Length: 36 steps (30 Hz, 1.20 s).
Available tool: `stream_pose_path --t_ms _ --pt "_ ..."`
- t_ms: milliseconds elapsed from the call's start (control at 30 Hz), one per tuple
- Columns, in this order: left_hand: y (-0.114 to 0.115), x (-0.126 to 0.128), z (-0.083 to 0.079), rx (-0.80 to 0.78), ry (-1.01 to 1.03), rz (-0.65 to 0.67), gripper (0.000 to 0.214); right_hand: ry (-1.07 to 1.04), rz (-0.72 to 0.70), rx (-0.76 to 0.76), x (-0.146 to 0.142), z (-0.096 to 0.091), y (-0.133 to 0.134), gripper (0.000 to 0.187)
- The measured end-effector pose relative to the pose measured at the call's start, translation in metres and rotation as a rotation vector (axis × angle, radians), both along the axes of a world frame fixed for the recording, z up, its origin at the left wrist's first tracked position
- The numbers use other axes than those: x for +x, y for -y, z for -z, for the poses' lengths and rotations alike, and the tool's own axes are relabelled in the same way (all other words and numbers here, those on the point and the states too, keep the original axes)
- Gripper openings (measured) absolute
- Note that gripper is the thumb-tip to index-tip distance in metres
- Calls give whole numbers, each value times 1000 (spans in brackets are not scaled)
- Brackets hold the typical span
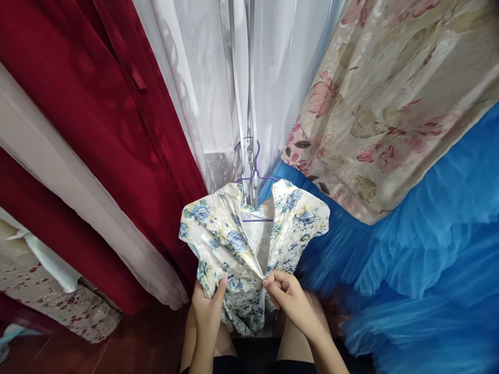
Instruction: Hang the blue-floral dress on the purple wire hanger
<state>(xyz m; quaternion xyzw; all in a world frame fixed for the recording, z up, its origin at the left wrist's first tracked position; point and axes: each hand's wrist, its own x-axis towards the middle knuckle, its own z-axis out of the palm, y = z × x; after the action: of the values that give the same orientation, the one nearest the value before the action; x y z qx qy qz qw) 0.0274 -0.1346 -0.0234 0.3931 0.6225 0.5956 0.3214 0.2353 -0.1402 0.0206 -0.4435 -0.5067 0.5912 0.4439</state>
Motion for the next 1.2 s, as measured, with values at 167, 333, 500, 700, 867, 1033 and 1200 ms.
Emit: stream_pose_path --t_ms 167,333,500,700,867,1033,1200 --pt "16 44 -4 304 -303 -14 46 -22 24 15 0 -2 -1 41" --pt "14 83 -11 136 -234 453 12 -147 10 -39 4 -7 3 38" --pt "-2 78 -9 194 -292 534 10 -136 -25 -132 9 5 4 39" --pt "9 84 -14 169 -468 676 14 -232 141 -67 16 -43 -48 37" --pt "11 83 -30 92 -775 818 20 -205 162 197 12 -129 -106 38" --pt "-11 65 -38 136 -817 887 17 -197 187 241 -2 -138 -104 28" --pt "-59 52 -100 466 -517 543 29 -118 188 277 -4 -121 -77 28"
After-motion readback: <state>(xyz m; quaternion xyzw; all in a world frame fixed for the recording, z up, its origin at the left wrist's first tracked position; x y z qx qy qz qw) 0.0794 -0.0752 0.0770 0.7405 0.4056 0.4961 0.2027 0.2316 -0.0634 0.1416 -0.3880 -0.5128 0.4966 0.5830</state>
